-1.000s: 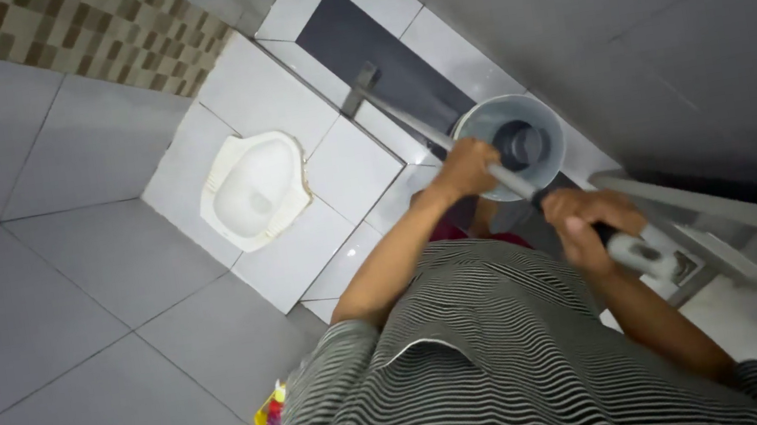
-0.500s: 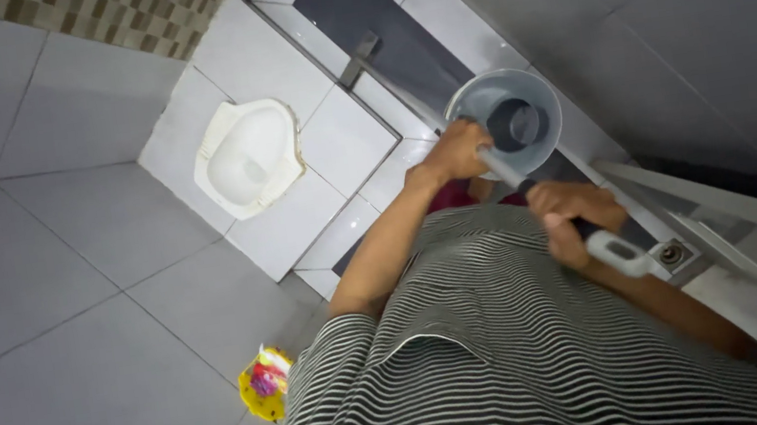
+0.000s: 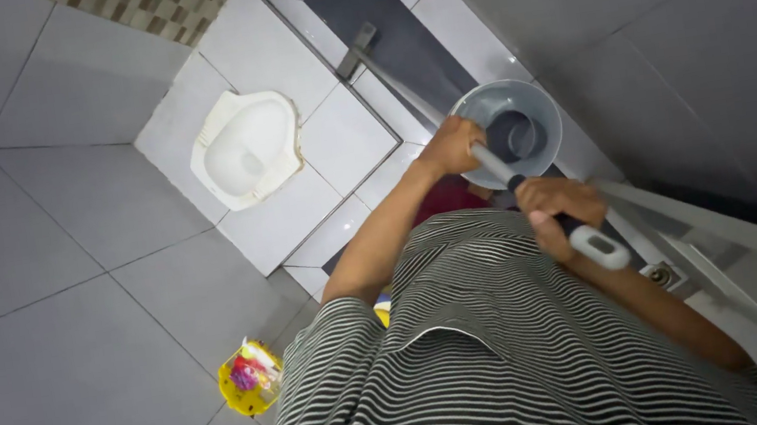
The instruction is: Scrub the bathroom floor using a long-handled brush and water from a bucket.
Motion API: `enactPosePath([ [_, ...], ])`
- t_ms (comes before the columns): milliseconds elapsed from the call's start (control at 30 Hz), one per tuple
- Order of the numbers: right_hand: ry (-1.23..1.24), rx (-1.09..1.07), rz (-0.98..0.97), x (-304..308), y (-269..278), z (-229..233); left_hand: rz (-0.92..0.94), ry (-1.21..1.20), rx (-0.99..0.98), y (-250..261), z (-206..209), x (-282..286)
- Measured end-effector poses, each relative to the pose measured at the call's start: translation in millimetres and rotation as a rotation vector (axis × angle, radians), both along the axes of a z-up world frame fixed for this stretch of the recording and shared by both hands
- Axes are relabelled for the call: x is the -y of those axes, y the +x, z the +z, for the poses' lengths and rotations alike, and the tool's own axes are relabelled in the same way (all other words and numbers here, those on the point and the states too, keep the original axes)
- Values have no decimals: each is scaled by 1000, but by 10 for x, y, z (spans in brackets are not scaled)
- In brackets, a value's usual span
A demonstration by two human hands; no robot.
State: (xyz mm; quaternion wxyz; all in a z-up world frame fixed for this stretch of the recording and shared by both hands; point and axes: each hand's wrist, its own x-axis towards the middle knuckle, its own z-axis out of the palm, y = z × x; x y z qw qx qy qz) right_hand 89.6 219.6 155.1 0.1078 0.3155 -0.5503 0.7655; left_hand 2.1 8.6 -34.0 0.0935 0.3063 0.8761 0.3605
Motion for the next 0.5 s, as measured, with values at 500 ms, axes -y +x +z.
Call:
enactPosePath([
  [500,66,-1,-104,-12,115,-398,-13,-63,-114,-46,-455,-132],
])
